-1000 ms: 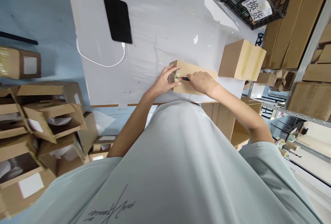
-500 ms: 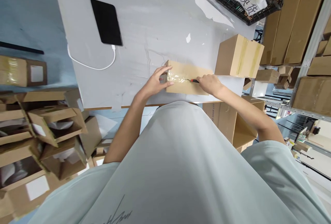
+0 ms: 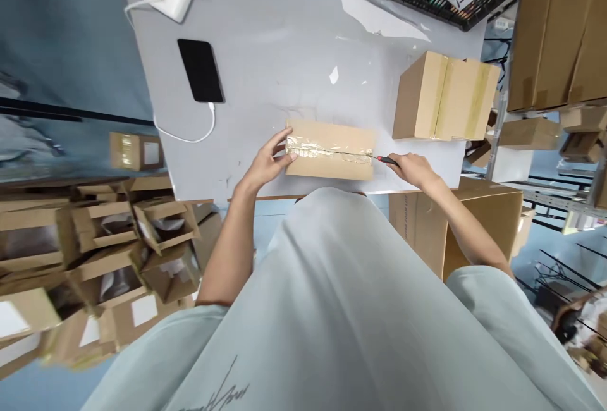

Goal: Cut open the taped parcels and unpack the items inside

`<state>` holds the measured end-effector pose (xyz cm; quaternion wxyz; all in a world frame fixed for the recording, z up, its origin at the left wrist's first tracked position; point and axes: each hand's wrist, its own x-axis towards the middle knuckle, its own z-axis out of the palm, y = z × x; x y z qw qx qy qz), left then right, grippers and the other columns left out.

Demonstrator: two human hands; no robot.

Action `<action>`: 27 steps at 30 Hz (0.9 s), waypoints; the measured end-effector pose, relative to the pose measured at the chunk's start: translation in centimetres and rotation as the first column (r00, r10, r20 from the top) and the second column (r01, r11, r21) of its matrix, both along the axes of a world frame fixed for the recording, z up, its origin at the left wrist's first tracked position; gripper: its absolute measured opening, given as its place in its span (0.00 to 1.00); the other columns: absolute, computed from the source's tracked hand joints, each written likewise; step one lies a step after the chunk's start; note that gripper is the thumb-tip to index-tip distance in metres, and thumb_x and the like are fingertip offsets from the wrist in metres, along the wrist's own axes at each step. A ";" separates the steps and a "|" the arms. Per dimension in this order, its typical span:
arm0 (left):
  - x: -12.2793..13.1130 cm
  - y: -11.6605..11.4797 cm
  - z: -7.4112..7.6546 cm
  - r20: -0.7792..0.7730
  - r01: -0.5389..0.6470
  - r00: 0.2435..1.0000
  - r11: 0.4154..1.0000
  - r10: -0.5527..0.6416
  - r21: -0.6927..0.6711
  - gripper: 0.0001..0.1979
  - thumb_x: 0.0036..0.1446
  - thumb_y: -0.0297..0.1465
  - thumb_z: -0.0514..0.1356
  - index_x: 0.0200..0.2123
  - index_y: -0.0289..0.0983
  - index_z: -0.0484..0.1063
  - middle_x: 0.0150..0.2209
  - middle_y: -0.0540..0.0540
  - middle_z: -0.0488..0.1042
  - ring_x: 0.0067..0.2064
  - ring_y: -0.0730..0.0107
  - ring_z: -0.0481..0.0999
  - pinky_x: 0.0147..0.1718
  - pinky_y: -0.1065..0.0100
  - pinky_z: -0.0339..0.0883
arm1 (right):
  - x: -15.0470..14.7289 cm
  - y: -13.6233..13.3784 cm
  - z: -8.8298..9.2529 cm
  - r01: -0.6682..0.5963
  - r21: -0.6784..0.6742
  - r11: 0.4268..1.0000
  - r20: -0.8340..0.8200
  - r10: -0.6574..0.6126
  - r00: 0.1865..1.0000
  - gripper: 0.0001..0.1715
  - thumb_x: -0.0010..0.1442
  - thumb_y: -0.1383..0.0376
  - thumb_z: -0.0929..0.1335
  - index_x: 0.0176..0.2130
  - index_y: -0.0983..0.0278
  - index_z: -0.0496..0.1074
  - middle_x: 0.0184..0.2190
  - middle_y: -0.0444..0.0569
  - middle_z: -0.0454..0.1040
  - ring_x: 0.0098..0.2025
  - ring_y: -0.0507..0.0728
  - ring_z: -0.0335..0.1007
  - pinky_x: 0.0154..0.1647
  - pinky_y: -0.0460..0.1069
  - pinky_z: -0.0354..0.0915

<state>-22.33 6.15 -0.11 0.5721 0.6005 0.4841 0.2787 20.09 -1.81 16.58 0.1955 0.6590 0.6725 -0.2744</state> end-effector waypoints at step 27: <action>5.2 -2.3 -7.0 -0.114 -0.178 0.980 0.978 0.166 -0.108 0.51 0.65 0.49 0.67 0.82 0.34 0.54 0.58 0.31 0.85 0.50 0.60 0.87 0.58 0.47 0.82 | -3.1 -0.9 -5.7 0.671 0.263 0.693 -0.659 -0.379 0.650 0.23 0.70 0.44 0.71 0.39 0.61 0.79 0.40 0.54 0.82 0.43 0.64 0.79 0.49 0.55 0.75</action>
